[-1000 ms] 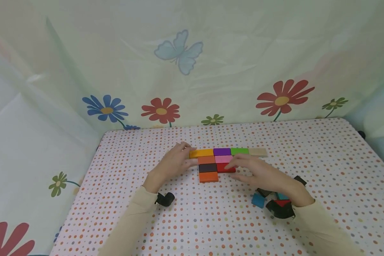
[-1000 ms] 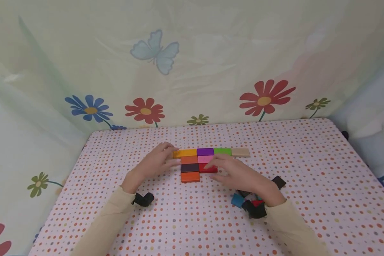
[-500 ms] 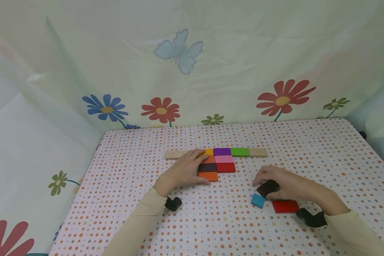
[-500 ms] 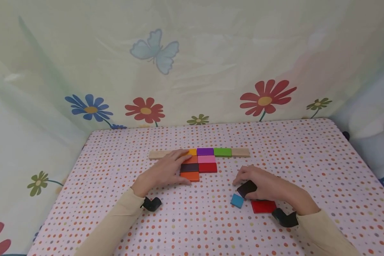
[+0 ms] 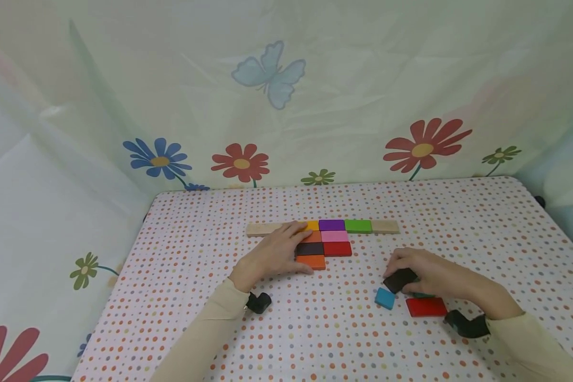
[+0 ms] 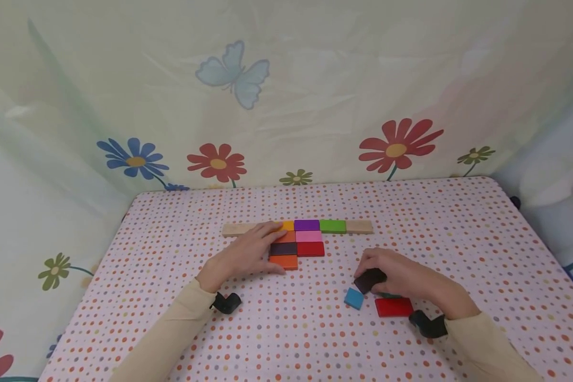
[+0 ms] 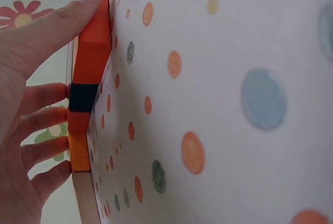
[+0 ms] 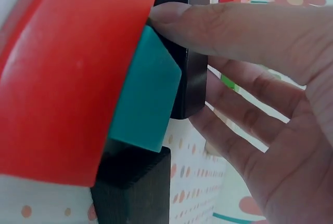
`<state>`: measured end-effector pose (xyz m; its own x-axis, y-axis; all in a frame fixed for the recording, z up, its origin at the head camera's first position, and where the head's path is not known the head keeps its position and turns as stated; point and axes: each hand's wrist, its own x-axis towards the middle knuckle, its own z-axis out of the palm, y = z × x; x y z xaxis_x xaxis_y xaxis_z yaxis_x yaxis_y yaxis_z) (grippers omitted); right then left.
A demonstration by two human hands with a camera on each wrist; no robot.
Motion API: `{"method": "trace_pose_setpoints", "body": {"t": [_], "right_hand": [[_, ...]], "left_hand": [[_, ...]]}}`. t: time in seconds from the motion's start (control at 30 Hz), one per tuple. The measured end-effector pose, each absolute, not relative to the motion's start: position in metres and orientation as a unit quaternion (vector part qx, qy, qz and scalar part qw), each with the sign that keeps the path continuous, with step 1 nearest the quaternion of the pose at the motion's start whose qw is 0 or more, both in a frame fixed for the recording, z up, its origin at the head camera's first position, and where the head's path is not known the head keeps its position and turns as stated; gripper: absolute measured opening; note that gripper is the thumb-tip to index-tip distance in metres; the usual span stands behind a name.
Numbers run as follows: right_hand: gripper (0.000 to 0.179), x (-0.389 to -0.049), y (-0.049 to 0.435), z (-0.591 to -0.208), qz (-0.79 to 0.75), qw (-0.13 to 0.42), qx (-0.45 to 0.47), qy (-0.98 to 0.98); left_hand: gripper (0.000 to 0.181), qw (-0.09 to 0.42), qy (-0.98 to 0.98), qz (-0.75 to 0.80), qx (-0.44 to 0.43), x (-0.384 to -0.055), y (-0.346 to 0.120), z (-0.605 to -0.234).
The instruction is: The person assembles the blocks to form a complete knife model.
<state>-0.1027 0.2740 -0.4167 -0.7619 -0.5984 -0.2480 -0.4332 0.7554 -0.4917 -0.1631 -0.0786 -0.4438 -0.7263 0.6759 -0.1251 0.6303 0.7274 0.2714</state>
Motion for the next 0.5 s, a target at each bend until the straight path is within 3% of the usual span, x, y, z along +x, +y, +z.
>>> {"method": "trace_pose_setpoints", "body": {"t": [0.3,0.5], "right_hand": [[0.034,-0.117,0.272,-0.411,-0.196,0.198,-0.304,0.911],[0.034,-0.122,0.239,-0.405,-0.185,0.141,-0.286,0.930]], "left_hand": [[0.090,0.123,0.920,0.120,0.352,-0.162,-0.078,-0.442],[0.090,0.120,0.921,0.118,0.351,-0.162,-0.078,-0.441]]}}
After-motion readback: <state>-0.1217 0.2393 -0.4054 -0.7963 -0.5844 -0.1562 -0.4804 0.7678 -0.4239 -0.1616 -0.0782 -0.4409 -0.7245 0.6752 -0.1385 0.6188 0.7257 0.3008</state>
